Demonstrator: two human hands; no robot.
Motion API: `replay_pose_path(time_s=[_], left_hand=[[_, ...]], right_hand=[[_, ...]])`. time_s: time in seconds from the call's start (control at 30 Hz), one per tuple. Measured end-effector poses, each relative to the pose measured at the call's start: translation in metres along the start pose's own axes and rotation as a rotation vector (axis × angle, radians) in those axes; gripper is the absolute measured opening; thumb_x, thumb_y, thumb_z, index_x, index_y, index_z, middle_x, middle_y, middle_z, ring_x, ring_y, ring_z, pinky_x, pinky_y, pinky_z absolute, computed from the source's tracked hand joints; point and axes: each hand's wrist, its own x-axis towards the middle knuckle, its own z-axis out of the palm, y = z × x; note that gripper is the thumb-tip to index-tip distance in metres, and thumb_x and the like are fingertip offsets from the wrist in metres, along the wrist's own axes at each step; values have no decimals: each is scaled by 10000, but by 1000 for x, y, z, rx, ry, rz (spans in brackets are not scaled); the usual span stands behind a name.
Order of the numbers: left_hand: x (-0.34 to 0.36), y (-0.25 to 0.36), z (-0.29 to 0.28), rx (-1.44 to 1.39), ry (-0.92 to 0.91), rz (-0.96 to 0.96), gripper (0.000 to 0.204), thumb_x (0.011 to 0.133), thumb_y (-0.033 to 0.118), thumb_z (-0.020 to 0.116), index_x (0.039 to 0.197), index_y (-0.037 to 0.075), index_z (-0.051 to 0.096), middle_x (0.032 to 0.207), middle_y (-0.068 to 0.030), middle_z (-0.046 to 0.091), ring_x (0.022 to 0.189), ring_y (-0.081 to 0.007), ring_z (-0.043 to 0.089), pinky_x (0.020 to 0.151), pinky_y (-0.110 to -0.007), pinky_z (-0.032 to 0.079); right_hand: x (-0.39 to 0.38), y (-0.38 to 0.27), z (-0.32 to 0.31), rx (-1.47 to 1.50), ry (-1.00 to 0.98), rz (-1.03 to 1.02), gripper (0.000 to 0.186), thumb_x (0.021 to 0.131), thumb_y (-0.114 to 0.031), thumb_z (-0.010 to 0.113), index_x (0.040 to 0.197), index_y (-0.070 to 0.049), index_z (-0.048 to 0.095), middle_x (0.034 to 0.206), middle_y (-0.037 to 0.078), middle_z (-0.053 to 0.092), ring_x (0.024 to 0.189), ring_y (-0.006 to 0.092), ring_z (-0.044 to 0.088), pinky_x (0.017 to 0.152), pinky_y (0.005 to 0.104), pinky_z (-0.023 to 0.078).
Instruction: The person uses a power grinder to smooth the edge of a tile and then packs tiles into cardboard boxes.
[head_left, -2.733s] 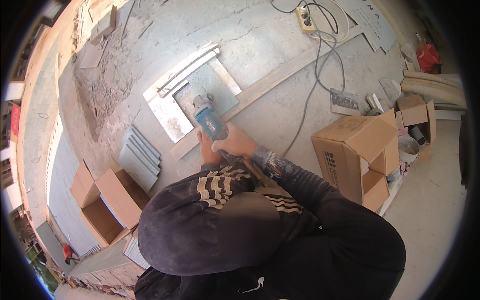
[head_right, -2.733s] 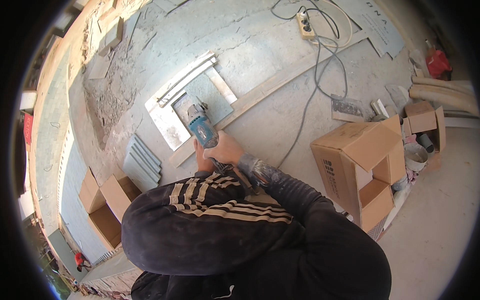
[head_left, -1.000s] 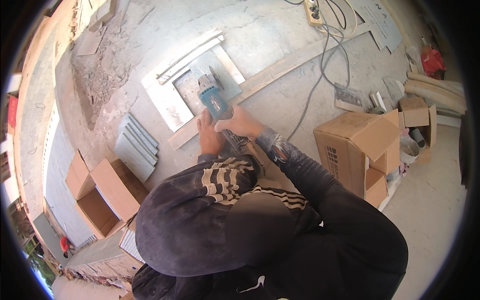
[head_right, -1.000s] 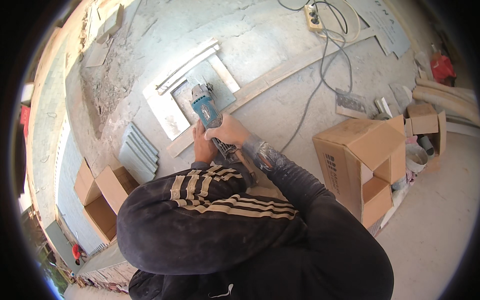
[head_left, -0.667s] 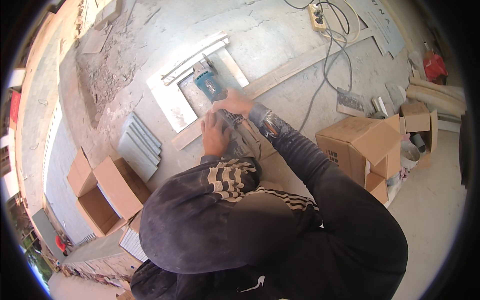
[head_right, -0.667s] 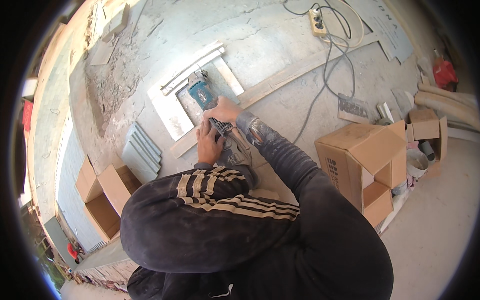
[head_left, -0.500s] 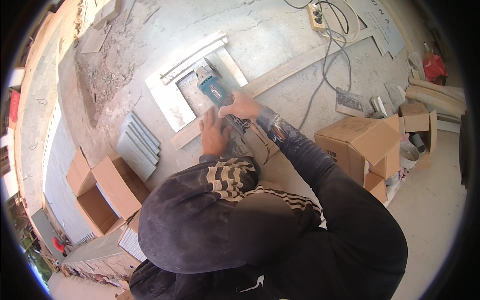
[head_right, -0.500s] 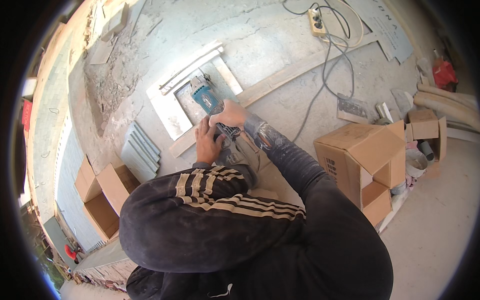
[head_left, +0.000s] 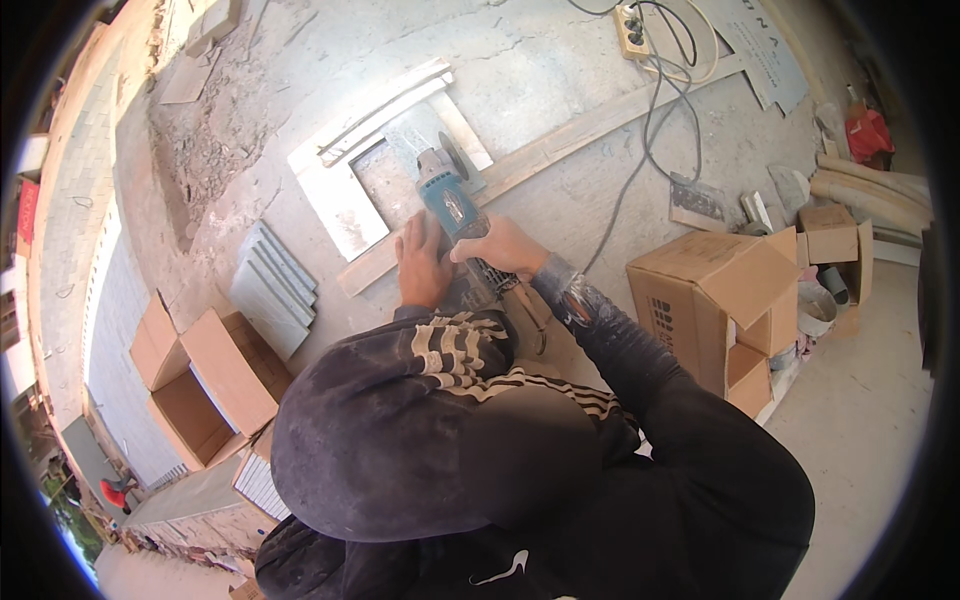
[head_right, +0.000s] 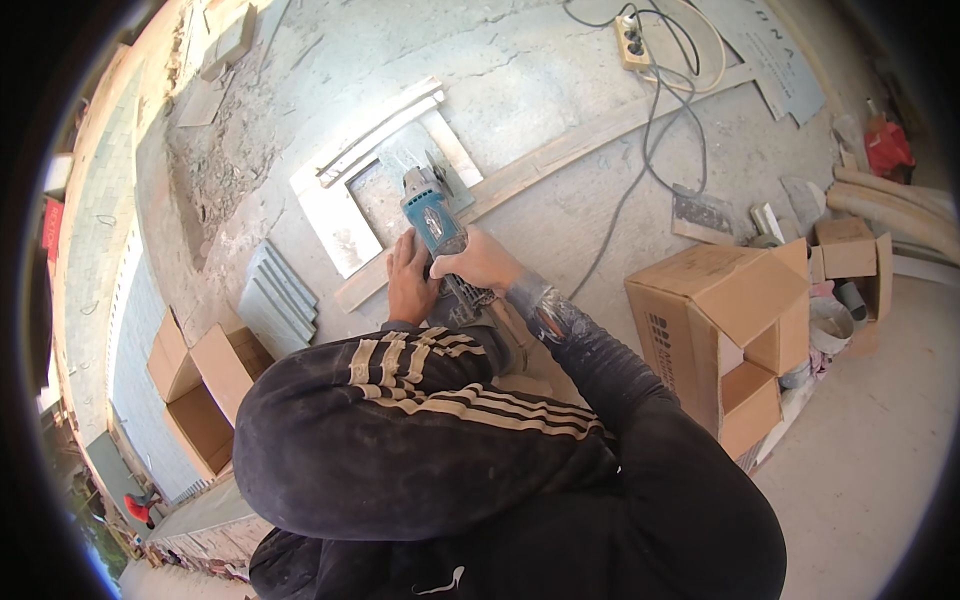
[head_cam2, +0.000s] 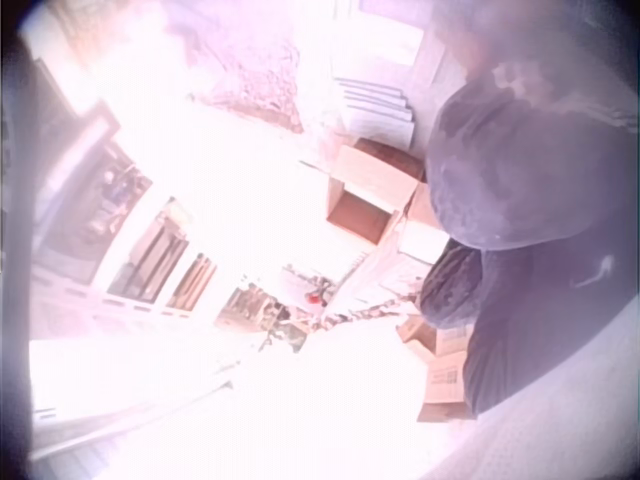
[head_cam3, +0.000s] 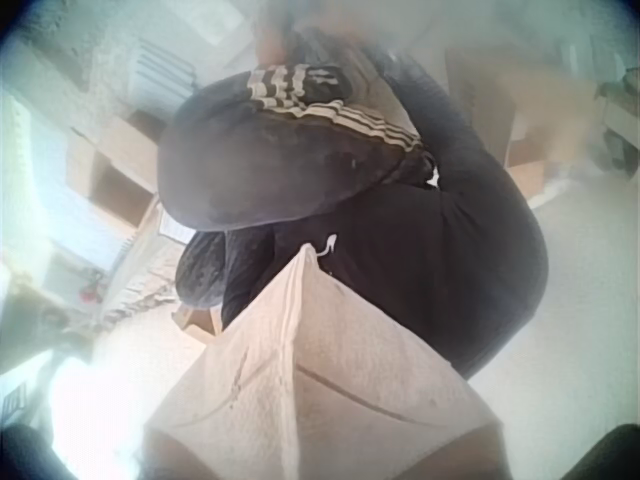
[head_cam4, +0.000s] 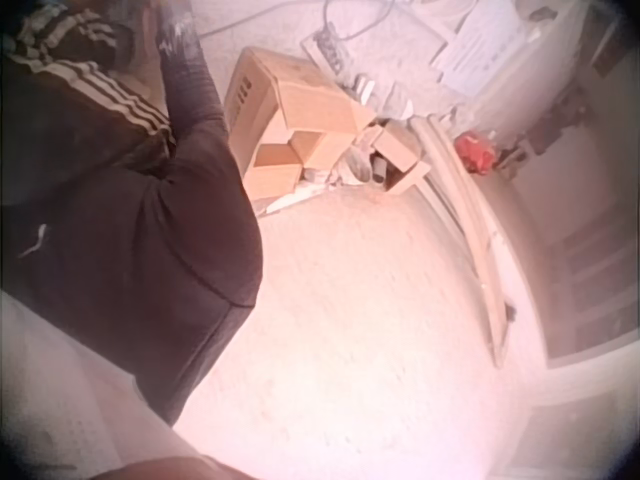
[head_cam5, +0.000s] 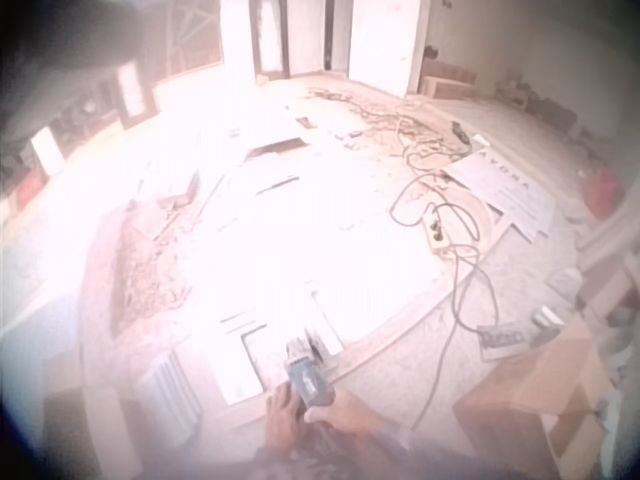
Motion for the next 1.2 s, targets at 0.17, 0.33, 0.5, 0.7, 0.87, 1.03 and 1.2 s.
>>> replay_pose_path(time_s=[0.17, 0.33, 0.5, 0.7, 0.87, 1.03, 1.2], left_hand=[[-1, -1, 0, 11, -17, 7, 663, 796, 198, 730, 1408, 106, 489, 1514, -187, 381, 1417, -378, 316, 1131, -573, 257], [0, 3, -2, -15, 7, -5, 683, 800, 218, 737, 1422, 97, 485, 1511, -193, 384, 1409, -383, 328, 1123, -569, 260], [0, 4, -4, 10, -2, 6, 706, 810, 245, 738, 1438, 68, 471, 1508, -200, 390, 1399, -387, 347, 1106, -569, 271], [0, 2, -2, 8, -5, 0, 697, 817, 242, 737, 1439, 72, 474, 1511, -193, 389, 1401, -392, 342, 1111, -568, 268], [0, 2, -1, 6, 0, 0, 687, 820, 245, 735, 1433, 66, 480, 1514, -195, 385, 1411, -397, 329, 1119, -573, 259], [-1, 1, 2, 5, -5, -9, 659, 822, 249, 726, 1415, 80, 494, 1513, -201, 381, 1415, -398, 320, 1127, -574, 250], [-1, 0, 2, -17, -17, -36, 638, 815, 222, 717, 1404, 113, 497, 1516, -194, 375, 1419, -391, 308, 1134, -579, 241]], right_hand=[[50, -14, -2, 36, -34, -90, 480, 687, -218, 786, 1048, 61, 637, 912, 118, 680, 788, 192, 658, 680, 308, 523], [82, -26, -11, -93, 4, -113, 571, 672, -260, 790, 1084, 95, 615, 971, 157, 676, 818, 214, 660, 694, 314, 529], [74, -22, -22, -252, 13, -91, 665, 652, -277, 810, 1135, 121, 583, 1012, 177, 669, 898, 239, 653, 782, 316, 520], [18, 0, -34, -197, -8, -142, 633, 655, -269, 817, 1138, 72, 593, 980, 134, 663, 889, 218, 629, 790, 312, 505], [-21, 1, -48, -213, -88, -59, 547, 670, -242, 809, 1096, 37, 610, 937, 73, 646, 833, 163, 597, 746, 295, 489], [-20, -9, -53, -282, -152, -108, 576, 658, -252, 811, 1108, 44, 607, 943, 110, 660, 845, 187, 617, 761, 316, 506], [27, -18, -51, -394, -251, -241, 615, 683, -223, 804, 1184, 52, 578, 954, 93, 658, 842, 155, 599, 764, 295, 504]])
